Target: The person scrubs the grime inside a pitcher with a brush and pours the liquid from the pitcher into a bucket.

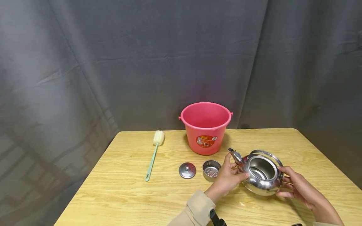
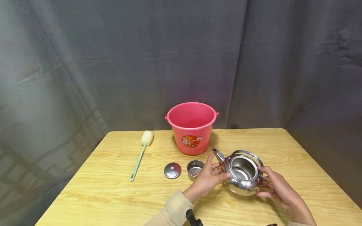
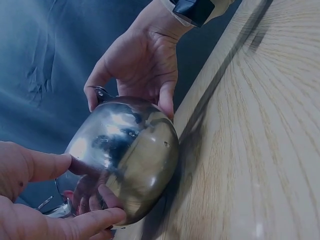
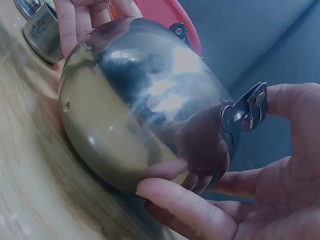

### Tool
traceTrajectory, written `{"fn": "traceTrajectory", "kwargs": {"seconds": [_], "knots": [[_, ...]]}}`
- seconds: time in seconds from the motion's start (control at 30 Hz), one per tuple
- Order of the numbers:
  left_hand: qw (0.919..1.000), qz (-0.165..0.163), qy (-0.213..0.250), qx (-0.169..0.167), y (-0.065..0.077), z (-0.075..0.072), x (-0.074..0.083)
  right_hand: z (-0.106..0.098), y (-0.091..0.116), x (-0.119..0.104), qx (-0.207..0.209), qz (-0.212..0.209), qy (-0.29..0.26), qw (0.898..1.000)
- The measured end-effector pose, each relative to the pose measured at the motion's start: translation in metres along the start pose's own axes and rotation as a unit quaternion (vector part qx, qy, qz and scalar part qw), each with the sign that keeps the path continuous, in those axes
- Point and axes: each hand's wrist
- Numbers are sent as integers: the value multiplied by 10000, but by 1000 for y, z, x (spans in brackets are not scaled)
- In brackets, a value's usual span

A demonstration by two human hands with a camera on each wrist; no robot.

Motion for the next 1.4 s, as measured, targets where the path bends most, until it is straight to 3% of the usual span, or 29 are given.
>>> {"fn": "traceTrajectory", "kwargs": {"seconds": [0.17,0.53,0.9,1.23,1.4], "knots": [[10000,-62,-5,17,-2,1,-2,-3,-1,2,-184,-26,-80,9998],[9999,-135,35,-35,-5,3,-5,-1,2,-1,134,77,-198,9997],[9993,-239,243,-163,-8,5,-5,-2,4,-1,81,43,-422,9991],[9968,-423,589,-338,-9,9,-8,-2,8,0,229,132,-274,9993],[9977,-424,447,-286,-10,9,-8,0,8,-4,358,248,-69,9990]]}}
Point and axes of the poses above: each hand's wrist, its own y-axis away from the middle knuckle, its own z-axis out of the palm, x = y × z, and after that the axes turned 10 degrees about -z, right-handed
